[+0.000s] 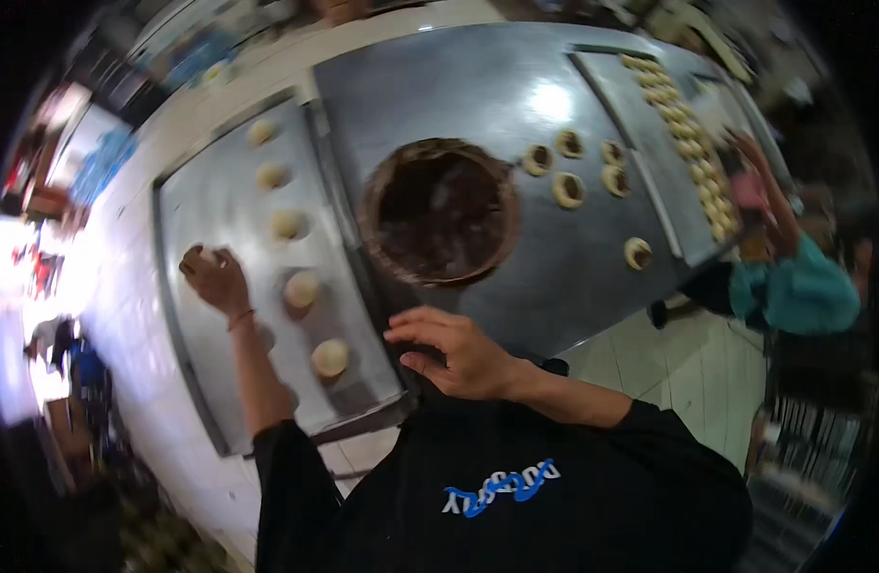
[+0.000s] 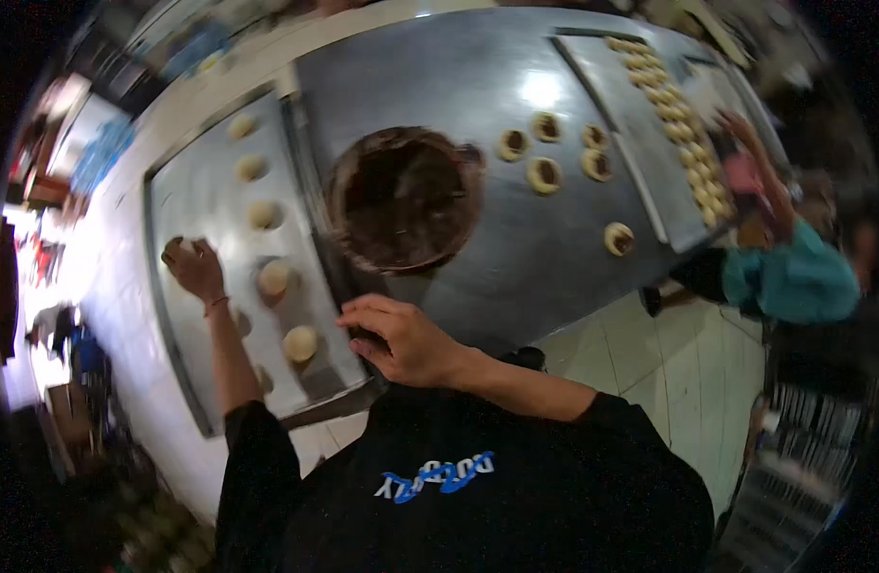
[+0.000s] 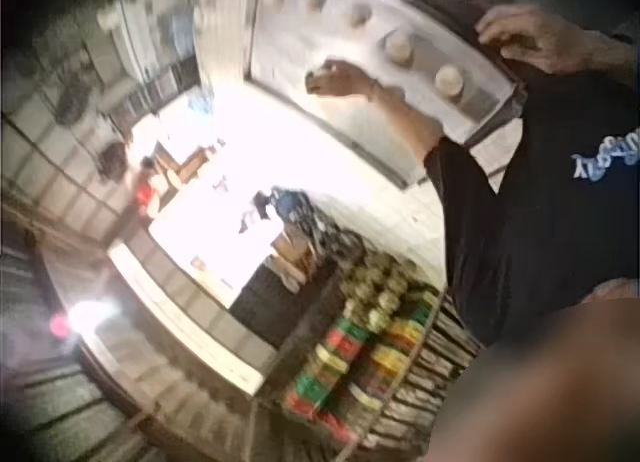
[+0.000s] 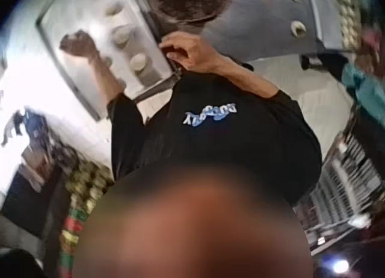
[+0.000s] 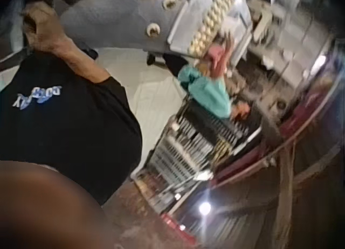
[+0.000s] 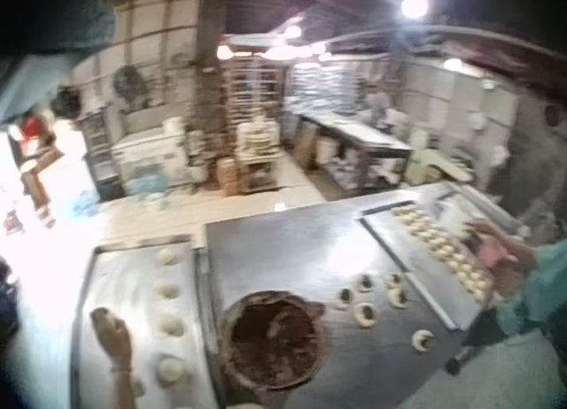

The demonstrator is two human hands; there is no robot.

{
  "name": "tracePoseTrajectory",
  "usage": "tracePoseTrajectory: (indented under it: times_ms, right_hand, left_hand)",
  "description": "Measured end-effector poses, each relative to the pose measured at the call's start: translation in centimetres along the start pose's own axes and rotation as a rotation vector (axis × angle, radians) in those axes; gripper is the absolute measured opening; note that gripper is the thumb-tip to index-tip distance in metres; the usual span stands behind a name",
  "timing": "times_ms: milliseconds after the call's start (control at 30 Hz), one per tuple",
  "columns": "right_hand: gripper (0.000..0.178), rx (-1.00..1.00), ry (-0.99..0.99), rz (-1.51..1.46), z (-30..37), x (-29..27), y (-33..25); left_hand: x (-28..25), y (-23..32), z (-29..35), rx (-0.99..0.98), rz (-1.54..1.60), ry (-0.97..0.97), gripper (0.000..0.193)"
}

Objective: Filling and sealing dough balls with a chocolate-like filling.

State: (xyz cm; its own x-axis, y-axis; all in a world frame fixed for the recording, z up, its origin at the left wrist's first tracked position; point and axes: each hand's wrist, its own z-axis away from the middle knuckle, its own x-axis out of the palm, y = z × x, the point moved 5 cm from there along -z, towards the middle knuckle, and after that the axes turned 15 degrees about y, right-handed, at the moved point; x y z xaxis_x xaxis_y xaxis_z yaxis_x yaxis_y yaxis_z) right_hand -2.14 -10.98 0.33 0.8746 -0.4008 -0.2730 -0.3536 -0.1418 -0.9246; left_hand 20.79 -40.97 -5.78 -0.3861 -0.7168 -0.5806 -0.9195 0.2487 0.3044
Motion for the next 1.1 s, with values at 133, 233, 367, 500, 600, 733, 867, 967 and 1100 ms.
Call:
tracePoseTrajectory:
  times_ms: [133,233,367,500,600,733,867,967,1100]
  right_hand:
    - [0.014,0.264,0.185,0.157,3.3,-9.4,6.0]
    - [0.016,0.561,0.739,0.446,10.3,-26.0,16.6]
    - [0.021,0.567,1.035,1.13,17.4,-40.0,26.1]
    - [0.021,0.22,0.647,0.825,14.8,-40.1,28.6]
    - [0.015,0.496,0.162,0.351,8.3,-33.9,22.8]
    - [0.02,0.378,-0.252,0.042,2.7,-25.3,9.2]
    - [0.036,0.427,-0.281,-0.367,1.9,-18.4,6.0]
    - [0.048,0.436,0.338,-0.626,3.6,-15.4,9.3]
    - [0.044,0.584,0.192,-0.805,5.2,-8.4,6.7]
  left_hand:
    - [4.1,-13.0,4.1,-0.181,-0.147,-0.253,0.071]
    - [-4.4,-0.3,6.3,-0.617,0.471,-0.025,0.064]
    - [-11.8,14.6,12.2,-0.628,1.157,-1.153,0.04]
    - [-14.3,22.6,17.4,-0.448,1.136,-1.676,0.041]
    - [-13.8,27.1,18.2,-0.385,1.208,-1.507,0.038]
    - [-13.0,33.3,18.5,-0.486,1.304,-1.33,0.039]
    - [-15.0,33.2,20.3,-1.135,1.29,-1.656,0.055]
    - [-14.1,30.4,20.3,-1.258,1.317,-1.231,0.056]
    - [-14.8,27.5,19.7,-1.056,1.278,-0.822,0.047]
